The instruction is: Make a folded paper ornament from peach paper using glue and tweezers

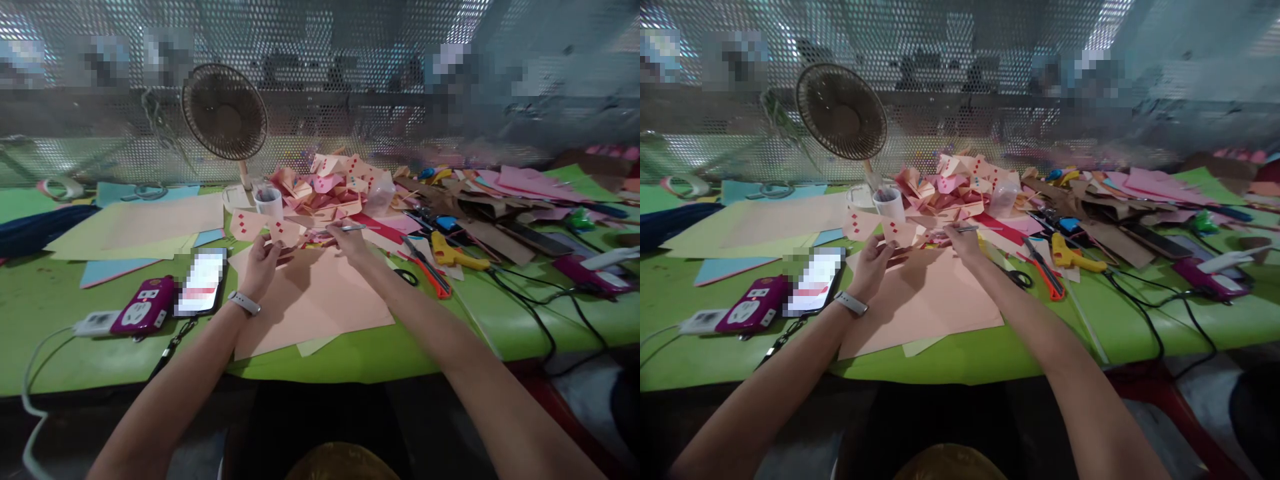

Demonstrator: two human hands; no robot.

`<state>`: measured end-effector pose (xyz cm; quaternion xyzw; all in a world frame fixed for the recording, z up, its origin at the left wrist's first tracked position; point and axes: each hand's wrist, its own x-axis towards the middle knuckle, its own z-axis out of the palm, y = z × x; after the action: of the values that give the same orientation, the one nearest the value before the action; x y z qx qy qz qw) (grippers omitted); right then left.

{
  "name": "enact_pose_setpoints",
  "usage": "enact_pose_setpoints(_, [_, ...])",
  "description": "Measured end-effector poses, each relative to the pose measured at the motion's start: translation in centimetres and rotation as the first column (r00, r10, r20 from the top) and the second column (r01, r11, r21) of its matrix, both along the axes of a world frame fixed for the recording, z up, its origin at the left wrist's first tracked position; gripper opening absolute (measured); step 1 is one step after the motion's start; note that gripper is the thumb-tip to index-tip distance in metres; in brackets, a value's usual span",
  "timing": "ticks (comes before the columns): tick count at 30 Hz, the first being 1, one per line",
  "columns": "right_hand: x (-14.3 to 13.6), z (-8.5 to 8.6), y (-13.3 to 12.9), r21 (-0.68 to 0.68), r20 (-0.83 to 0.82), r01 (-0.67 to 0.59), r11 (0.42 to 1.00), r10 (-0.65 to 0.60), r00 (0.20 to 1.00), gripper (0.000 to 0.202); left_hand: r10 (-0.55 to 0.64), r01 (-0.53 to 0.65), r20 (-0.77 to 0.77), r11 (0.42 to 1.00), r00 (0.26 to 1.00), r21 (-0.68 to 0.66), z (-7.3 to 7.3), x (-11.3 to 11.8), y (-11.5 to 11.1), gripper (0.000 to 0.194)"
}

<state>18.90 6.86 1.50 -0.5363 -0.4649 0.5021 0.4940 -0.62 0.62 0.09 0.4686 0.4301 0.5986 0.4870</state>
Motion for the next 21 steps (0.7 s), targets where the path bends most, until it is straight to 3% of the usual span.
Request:
enact_pose_setpoints(2, [0.3,0.1,0.1,0.046,0.039,0.029,0.999,-0.031,0.999,0.008,0.0,0.0,-0.003,1.0,1.0,-0.001,0.0,0.0,0.0,0.024])
enact_pose_setpoints(8, [0.6,-0.5,0.4,-0.026,0.099,-0.008,1.0,0.011,0.995,0.005,0.032,-0.032,-0.008,0.999,0.999,-0.017,0.1,0.0,0.0,0.022])
enact_pose_setpoints(14, [0.3,-1.1,0.7,-0.014,0.107,-0.042,0.999,0.043,0.993,0.008,0.031,-0.031,0.0,0.999,1.0,-0.022,0.1,0.0,0.0,0.023])
enact_pose_setpoints(21, [0.5,-2.2,0.9,0.151,0.2,-0.181,0.972,0.15,0.968,0.023,0.043,-0.043,-0.013,0.999,0.999,-0.021,-0.1,-0.1,0.1,0.024])
